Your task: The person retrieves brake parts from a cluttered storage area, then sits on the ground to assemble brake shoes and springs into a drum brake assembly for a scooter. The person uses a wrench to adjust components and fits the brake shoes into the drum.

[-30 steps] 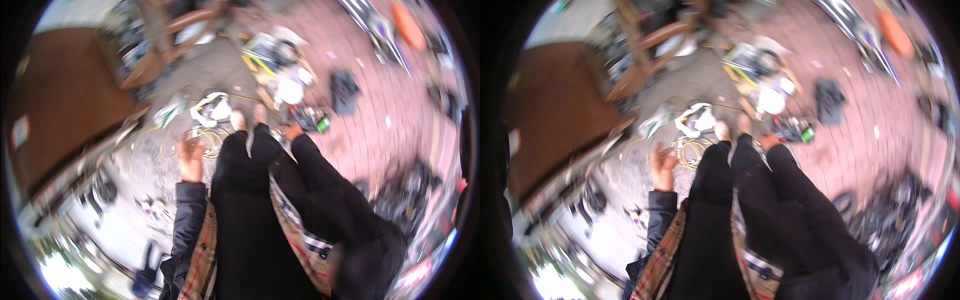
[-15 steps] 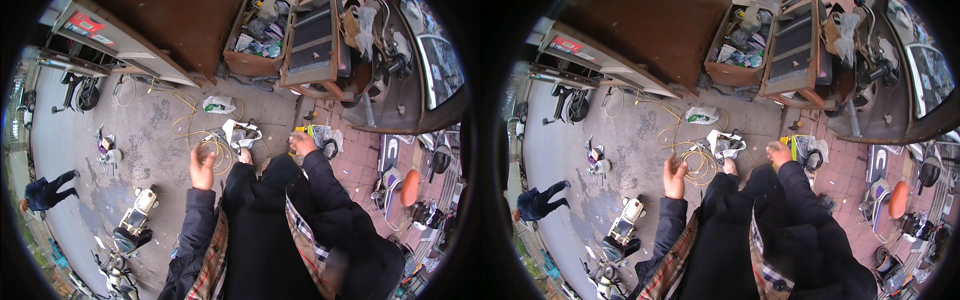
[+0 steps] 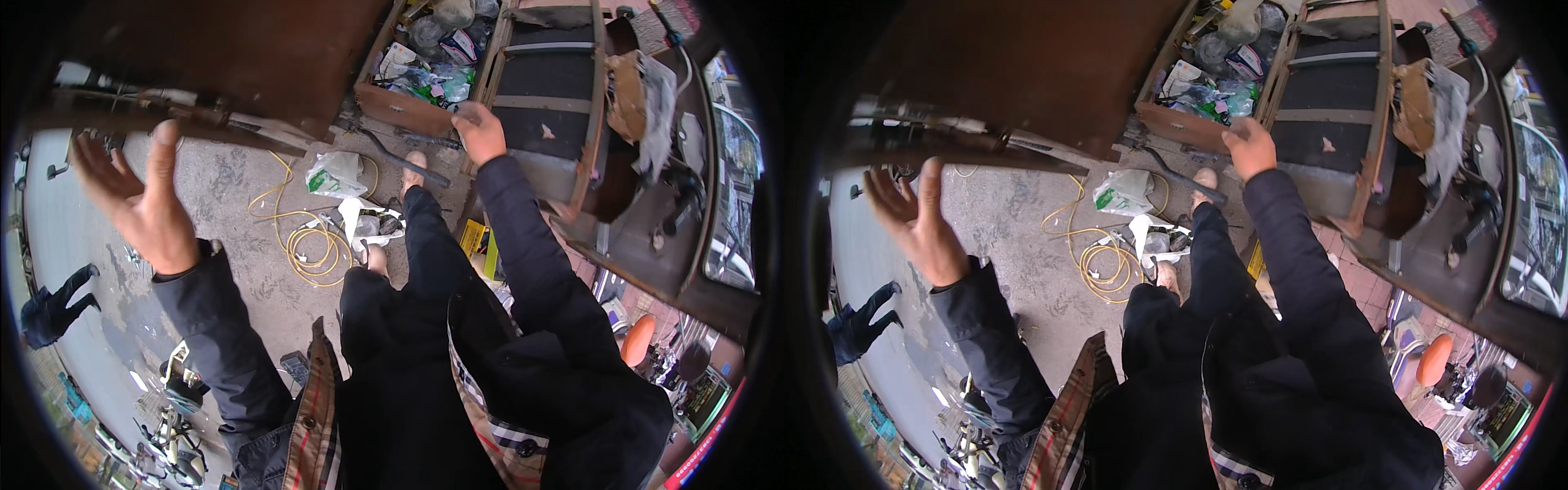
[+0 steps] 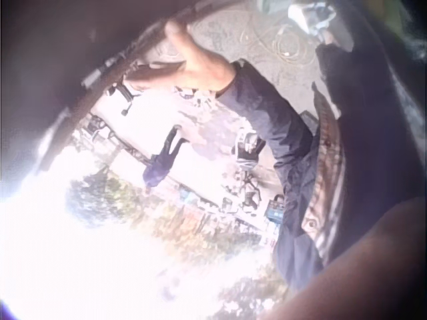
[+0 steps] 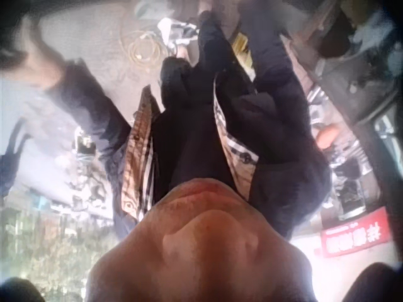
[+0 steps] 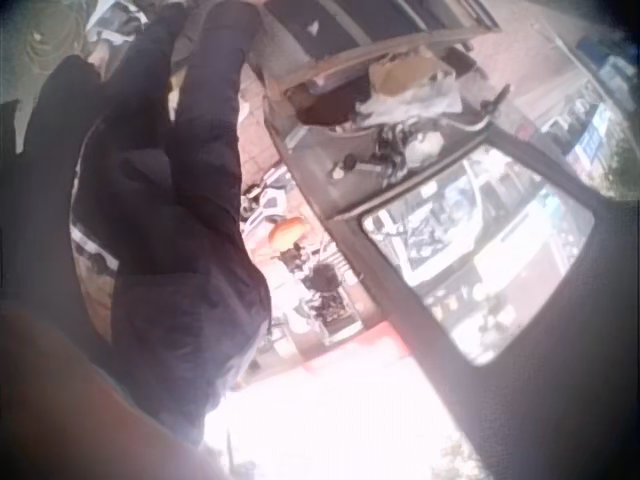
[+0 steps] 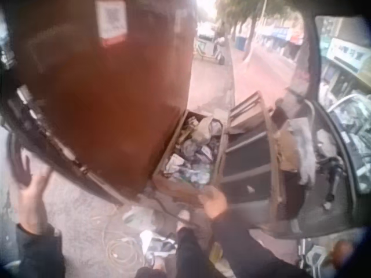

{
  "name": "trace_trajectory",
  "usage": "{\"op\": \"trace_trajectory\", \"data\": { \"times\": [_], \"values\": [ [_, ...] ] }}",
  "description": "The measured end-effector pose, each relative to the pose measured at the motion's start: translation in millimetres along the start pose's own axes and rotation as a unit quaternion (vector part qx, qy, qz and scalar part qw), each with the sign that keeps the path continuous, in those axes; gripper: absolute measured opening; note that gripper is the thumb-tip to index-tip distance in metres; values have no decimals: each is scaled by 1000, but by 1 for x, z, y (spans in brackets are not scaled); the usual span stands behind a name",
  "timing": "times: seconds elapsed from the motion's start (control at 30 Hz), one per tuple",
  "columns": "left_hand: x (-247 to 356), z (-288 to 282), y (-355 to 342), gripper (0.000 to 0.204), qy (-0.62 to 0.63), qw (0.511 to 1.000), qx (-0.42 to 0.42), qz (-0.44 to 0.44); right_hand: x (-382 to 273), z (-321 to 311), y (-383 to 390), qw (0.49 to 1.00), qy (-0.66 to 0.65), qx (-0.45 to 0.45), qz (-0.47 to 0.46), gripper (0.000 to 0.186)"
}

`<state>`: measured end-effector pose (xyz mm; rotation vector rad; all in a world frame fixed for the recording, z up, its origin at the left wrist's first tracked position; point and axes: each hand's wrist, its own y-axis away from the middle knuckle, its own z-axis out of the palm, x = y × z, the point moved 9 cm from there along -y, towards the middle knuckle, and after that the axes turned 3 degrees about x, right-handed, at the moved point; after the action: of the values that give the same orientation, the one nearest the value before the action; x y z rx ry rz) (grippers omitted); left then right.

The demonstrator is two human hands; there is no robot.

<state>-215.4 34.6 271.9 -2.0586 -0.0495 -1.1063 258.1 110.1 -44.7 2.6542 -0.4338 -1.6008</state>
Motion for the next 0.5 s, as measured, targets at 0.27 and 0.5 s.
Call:
{"op": "trace_trajectory", "data": {
  "times": [0.27,0.5],
  "values": [
    [-70,-11,3,76,-90,966,241,-26,117,81,-199,984,88,-59,146,77],
    [-86,-29,57,67,-257,918,179,-243,147,202,-193,883,368,-288,-36,91]
  ]
}}
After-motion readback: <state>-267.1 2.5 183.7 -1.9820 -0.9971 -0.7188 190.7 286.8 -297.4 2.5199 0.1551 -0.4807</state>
